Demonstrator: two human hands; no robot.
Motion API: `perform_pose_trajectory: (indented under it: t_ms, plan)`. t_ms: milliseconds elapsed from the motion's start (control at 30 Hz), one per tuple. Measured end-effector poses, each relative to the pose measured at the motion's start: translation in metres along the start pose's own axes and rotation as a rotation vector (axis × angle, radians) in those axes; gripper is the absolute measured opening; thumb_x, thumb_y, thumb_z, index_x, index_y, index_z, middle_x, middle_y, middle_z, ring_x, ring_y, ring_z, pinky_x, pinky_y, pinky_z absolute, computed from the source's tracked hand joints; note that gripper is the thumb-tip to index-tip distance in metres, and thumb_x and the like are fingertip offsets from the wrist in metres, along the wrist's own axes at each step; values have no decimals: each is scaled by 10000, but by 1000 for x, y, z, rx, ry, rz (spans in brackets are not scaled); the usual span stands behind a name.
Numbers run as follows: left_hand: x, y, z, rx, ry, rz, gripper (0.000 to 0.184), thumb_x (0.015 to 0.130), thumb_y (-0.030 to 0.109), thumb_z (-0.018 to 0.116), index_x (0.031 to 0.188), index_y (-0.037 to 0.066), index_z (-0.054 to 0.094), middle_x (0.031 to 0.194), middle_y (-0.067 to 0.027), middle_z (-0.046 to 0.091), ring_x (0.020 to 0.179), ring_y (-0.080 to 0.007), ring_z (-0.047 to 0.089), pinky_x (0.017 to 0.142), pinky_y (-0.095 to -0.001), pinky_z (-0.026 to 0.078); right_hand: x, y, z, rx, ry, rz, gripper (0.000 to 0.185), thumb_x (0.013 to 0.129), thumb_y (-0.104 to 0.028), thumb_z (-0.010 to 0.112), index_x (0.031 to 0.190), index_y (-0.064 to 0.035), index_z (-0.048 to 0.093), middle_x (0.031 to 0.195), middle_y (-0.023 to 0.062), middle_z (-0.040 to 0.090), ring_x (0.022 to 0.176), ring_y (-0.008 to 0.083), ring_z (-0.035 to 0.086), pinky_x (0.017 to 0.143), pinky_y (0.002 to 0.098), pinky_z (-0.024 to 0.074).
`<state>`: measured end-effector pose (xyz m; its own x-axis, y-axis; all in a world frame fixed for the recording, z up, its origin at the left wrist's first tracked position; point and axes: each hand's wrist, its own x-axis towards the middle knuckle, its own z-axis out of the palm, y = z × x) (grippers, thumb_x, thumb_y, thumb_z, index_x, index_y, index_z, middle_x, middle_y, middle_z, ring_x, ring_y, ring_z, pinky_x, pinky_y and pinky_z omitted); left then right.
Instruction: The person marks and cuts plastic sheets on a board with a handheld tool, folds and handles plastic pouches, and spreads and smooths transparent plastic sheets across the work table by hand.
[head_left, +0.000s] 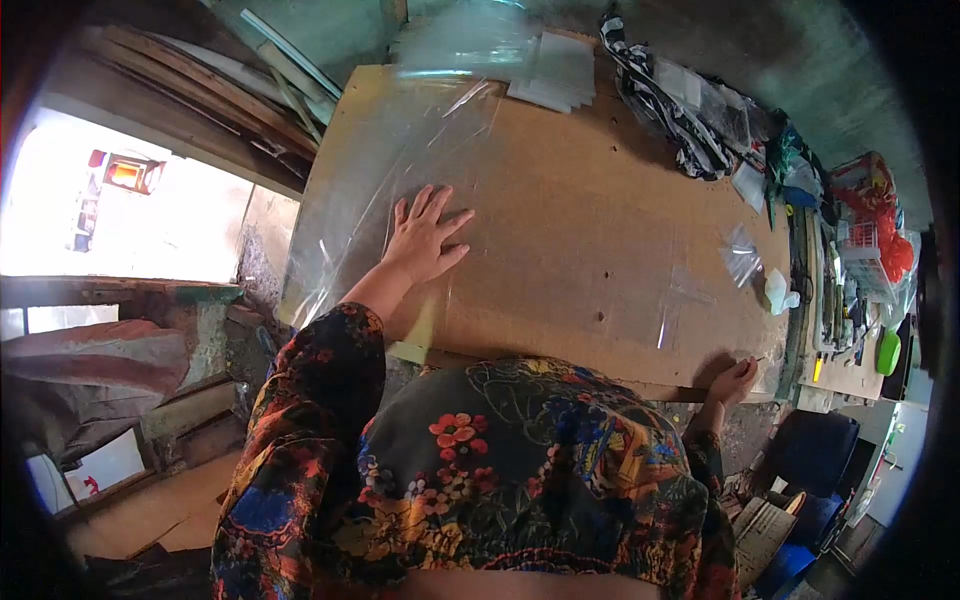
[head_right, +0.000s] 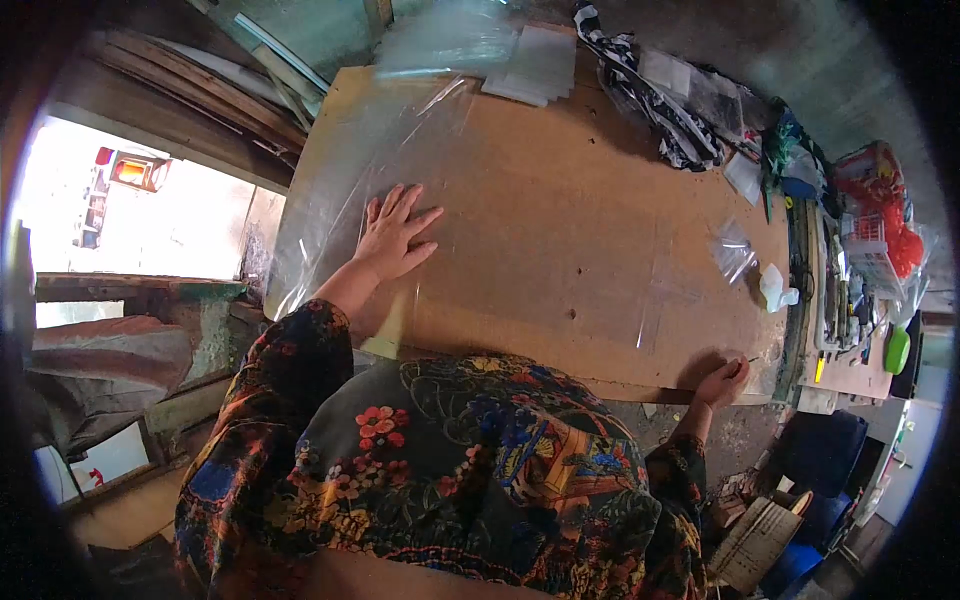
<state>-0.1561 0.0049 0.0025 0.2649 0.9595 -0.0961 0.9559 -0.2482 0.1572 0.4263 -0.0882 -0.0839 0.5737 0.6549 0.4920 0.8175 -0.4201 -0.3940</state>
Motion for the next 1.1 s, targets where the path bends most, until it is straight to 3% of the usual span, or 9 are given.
perform_pose_trajectory:
  t_ms: [133,200,267,333,733,867,933,1000,1100]
  plan:
    - [-7,13,-13,92,135,25,543,792,431,486,1282,220,387,1397,-99,145,1293,-313,113,1001,-561,103,-3,-6,-1,18,44,33,219,867,-129,448,1051,-49,536,1026,150,552,926,331,520,792,386,426]
    - [-15,36,-25,200,107,101,565,797,438,465,1289,175,375,1399,-111,167,1290,-321,133,993,-564,110,-8,-10,0,135,31,-188,211,842,-47,450,1018,-47,566,1031,143,552,891,307,535,758,364,447]
    - [-20,53,-4,184,44,399,584,797,452,451,1284,138,378,1391,-118,212,1291,-302,161,992,-558,119,-12,-61,-15,55,22,-263,247,812,25,438,998,-44,584,972,143,560,828,272,550,705,333,469]
    - [-23,80,11,32,-18,488,613,803,463,433,1296,110,350,1381,-122,246,1289,-273,188,996,-550,111,-14,-86,-15,189,62,-229,270,802,45,424,1006,-42,579,889,137,559,783,251,555,667,313,472]
    - [-9,139,39,-72,-13,489,697,775,505,451,1289,51,327,1348,-132,272,1258,-293,216,1016,-505,94,4,-121,-31,403,15,-277,231,861,-38,436,1063,3,540,963,126,534,800,203,557,718,293,469]
    - [-14,140,31,-116,-52,446,695,752,484,490,1270,43,349,1324,-161,279,1250,-308,216,1014,-505,112,-20,-164,-21,727,-221,-210,298,856,-77,467,1142,8,472,1041,144,532,911,195,532,801,289,428]
    - [-15,141,29,-192,37,379,683,741,452,514,1261,36,358,1324,-183,260,1258,-317,194,1015,-508,118,-34,-190,-14,619,-293,-496,329,840,-88,484,1154,8,457,1051,141,531,951,225,503,810,318,411]
    - [-9,144,26,-160,44,393,675,749,446,506,1267,41,353,1340,-182,235,1267,-320,176,1019,-503,114,-48,-225,-24,594,-421,-541,322,820,-71,498,1131,8,472,1063,179,503,974,314,479,812,362,406]
    - [3,150,27,-67,-38,394,656,766,444,486,1278,58,348,1368,-179,184,1283,-324,139,1024,-502,108,-66,-230,-7,591,-405,-610,376,815,-78,495,1175,8,429,1091,201,485,998,351,454,824,387,396]
